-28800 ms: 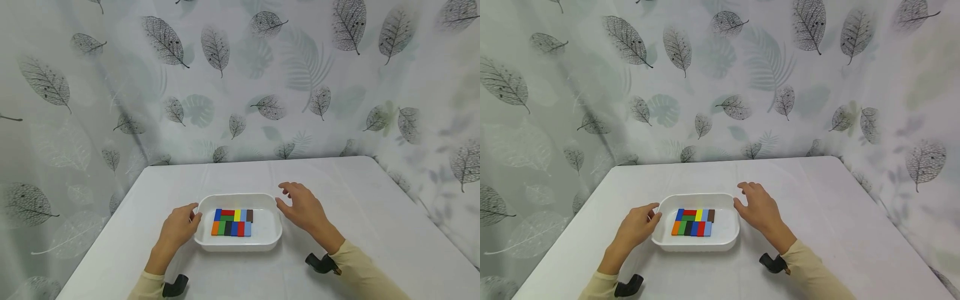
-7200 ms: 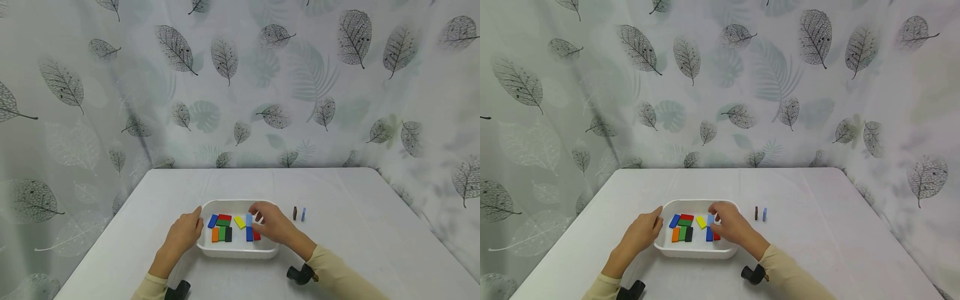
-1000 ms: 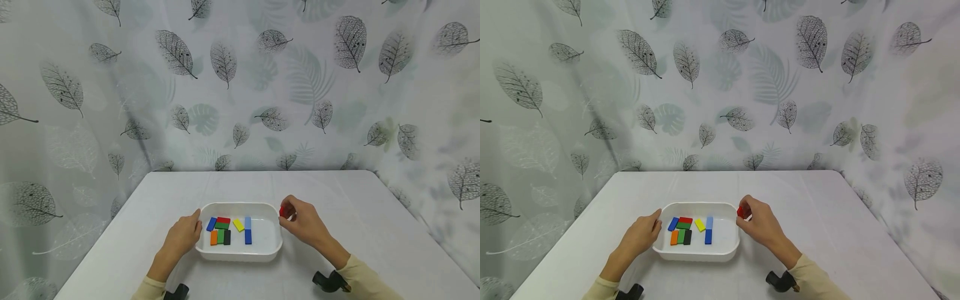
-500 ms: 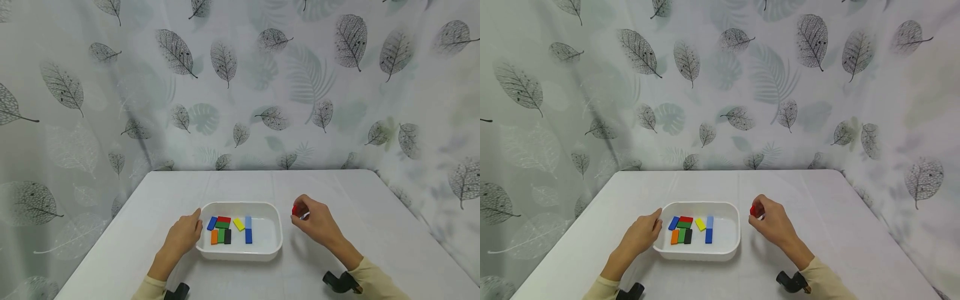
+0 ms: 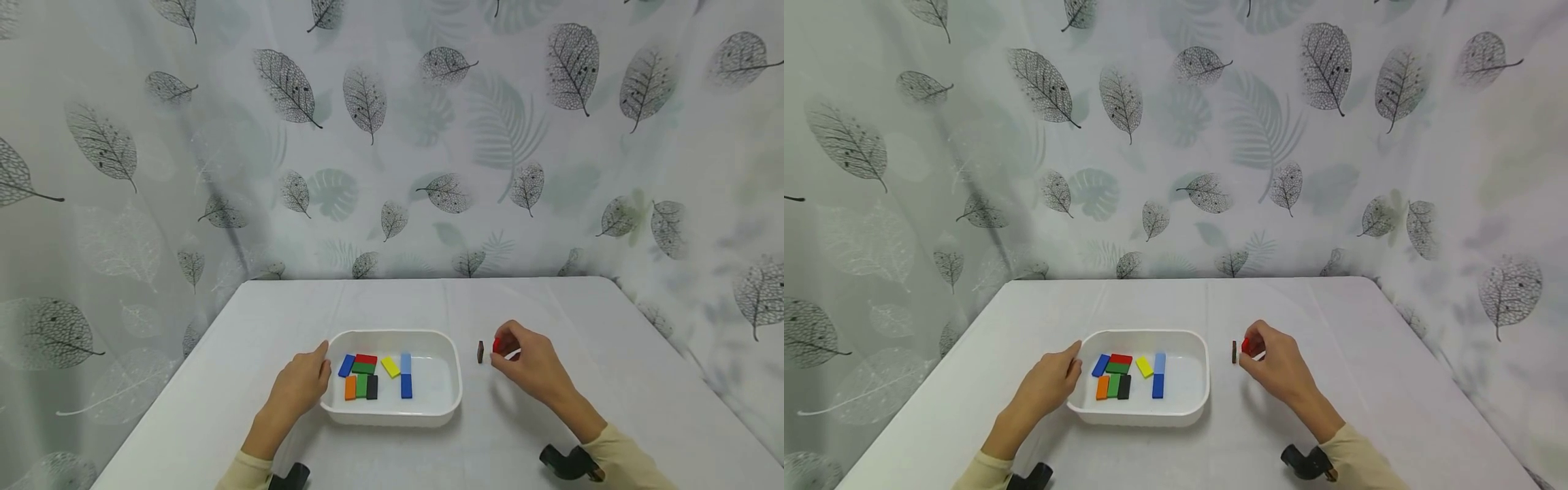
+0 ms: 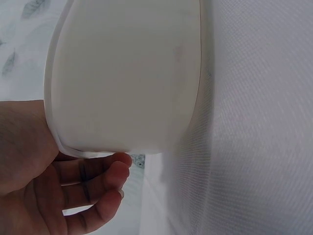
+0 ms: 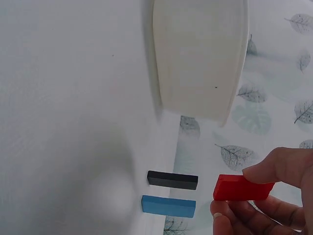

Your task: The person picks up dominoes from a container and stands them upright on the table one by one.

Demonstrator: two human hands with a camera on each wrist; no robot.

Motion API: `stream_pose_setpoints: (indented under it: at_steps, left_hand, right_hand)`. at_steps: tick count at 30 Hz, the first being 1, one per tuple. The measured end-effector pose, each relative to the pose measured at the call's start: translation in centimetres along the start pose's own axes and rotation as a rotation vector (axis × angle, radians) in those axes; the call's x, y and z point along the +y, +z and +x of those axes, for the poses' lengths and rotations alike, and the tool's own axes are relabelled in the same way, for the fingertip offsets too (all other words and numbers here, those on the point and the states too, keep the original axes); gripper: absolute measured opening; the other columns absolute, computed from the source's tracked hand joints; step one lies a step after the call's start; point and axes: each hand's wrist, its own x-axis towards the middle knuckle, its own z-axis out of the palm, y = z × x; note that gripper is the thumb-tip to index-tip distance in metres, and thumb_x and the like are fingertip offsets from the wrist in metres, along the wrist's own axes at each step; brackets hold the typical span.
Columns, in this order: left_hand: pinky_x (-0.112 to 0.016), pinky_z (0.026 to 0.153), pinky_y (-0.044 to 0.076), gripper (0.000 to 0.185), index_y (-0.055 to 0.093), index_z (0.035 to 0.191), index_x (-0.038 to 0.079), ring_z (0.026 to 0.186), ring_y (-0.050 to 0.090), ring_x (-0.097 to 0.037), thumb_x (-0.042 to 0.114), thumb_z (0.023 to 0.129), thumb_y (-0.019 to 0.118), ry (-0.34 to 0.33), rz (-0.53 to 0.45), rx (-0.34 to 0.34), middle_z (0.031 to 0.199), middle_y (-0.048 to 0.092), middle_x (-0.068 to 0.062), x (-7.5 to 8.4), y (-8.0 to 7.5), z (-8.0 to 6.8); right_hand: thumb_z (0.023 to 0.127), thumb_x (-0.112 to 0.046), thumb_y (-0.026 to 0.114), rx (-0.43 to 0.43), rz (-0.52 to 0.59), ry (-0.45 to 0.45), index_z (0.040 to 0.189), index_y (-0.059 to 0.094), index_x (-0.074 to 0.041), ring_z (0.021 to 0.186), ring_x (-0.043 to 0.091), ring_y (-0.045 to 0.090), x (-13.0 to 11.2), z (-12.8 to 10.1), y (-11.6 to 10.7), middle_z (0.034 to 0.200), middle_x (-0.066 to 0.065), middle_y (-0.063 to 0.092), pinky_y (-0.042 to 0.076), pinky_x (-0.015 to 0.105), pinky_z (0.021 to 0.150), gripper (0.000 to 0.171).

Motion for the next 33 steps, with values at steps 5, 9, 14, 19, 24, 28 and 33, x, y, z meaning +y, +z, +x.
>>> stream_pose_setpoints:
  at_steps: [5,9,14,19,24,28,33]
  left_hand:
    - [-0.031,0.062,0.060,0.045,0.056,0.140,-0.012,0.069,0.059,-0.019,0.008,0.101,0.067,-0.007,0.001,0.001,0.120,0.070,-0.027,0.0,0.0,0.0]
    - [-0.029,0.059,0.059,0.045,0.056,0.140,-0.012,0.068,0.058,-0.018,0.008,0.101,0.066,-0.011,-0.001,0.002,0.120,0.070,-0.027,-0.1,0.1,0.0]
    - [-0.027,0.057,0.057,0.045,0.056,0.140,-0.012,0.067,0.057,-0.018,0.008,0.101,0.066,-0.008,-0.001,0.001,0.119,0.070,-0.026,-0.3,0.2,0.1]
    - [-0.030,0.061,0.060,0.046,0.056,0.141,-0.012,0.069,0.059,-0.019,0.008,0.101,0.066,-0.015,-0.004,-0.004,0.121,0.069,-0.026,-0.1,0.2,0.1]
    - [-0.032,0.063,0.061,0.046,0.056,0.141,-0.012,0.070,0.059,-0.019,0.008,0.101,0.066,-0.015,-0.006,-0.003,0.121,0.070,-0.026,-0.1,0.1,0.2]
    - [-0.031,0.063,0.061,0.045,0.055,0.141,-0.012,0.070,0.059,-0.019,0.008,0.101,0.066,-0.015,-0.007,-0.005,0.121,0.070,-0.026,-0.2,0.1,0.2]
    - [-0.033,0.064,0.061,0.045,0.056,0.140,-0.011,0.071,0.060,-0.020,0.008,0.101,0.066,-0.012,0.000,-0.003,0.120,0.070,-0.026,-0.2,0.2,0.1]
  right_hand:
    - [0.080,0.005,0.079,0.008,0.001,0.021,0.098,0.064,-0.007,0.080,0.016,0.068,0.8,-0.2,-0.1,0.086,-0.003,0.068,0.061,0.041,0.070,0.026]
    - [0.081,0.005,0.078,0.007,-0.001,0.043,0.098,0.064,-0.007,0.079,0.016,0.068,1.6,-0.4,-0.1,0.086,-0.002,0.068,0.061,0.041,0.072,0.025]
    - [0.081,0.003,0.080,-0.002,-0.020,0.054,0.098,0.063,-0.006,0.079,0.017,0.068,2.6,-0.6,-0.1,0.087,-0.001,0.068,0.061,0.041,0.074,0.026]
    - [0.081,0.001,0.082,-0.018,-0.032,0.087,0.098,0.063,-0.006,0.081,0.018,0.069,3.5,-0.6,0.0,0.087,0.000,0.070,0.061,0.040,0.074,0.027]
    - [0.081,0.000,0.084,-0.037,-0.041,0.125,0.098,0.063,-0.007,0.082,0.018,0.069,4.3,-0.5,0.1,0.088,-0.001,0.071,0.059,0.037,0.074,0.028]
    - [0.082,-0.001,0.085,-0.061,-0.045,0.153,0.099,0.064,-0.006,0.082,0.018,0.069,4.6,-0.4,0.2,0.087,-0.001,0.070,0.057,0.034,0.072,0.028]
    - [0.082,-0.001,0.083,-0.095,-0.052,0.174,0.099,0.064,-0.005,0.082,0.018,0.067,4.9,-0.3,0.3,0.086,-0.001,0.070,0.057,0.033,0.072,0.026]
